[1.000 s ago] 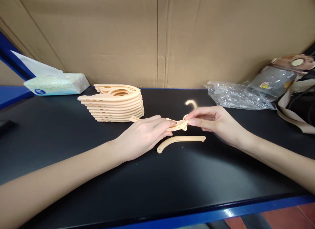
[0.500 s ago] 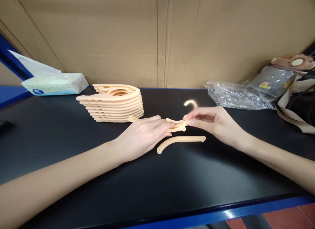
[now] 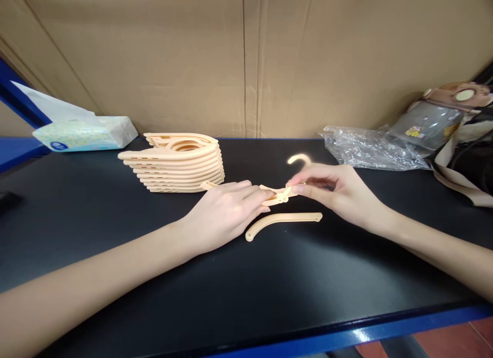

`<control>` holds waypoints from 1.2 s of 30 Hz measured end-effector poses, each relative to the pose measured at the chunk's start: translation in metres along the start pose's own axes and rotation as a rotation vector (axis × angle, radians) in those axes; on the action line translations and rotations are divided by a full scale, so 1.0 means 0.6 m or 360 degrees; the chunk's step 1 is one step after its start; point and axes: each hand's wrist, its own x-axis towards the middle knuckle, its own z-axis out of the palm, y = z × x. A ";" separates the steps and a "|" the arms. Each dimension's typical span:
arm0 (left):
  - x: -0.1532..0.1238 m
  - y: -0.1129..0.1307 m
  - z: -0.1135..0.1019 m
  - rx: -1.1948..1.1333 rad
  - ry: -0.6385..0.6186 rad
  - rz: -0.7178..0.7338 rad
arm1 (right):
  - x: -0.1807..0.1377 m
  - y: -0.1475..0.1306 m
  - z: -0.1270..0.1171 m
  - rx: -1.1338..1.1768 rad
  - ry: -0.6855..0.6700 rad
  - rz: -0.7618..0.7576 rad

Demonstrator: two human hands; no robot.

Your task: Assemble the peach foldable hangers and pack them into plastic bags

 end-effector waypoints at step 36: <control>0.006 0.004 -0.002 0.0141 -0.0120 0.0008 | -0.004 0.000 -0.001 -0.0148 -0.0164 -0.0121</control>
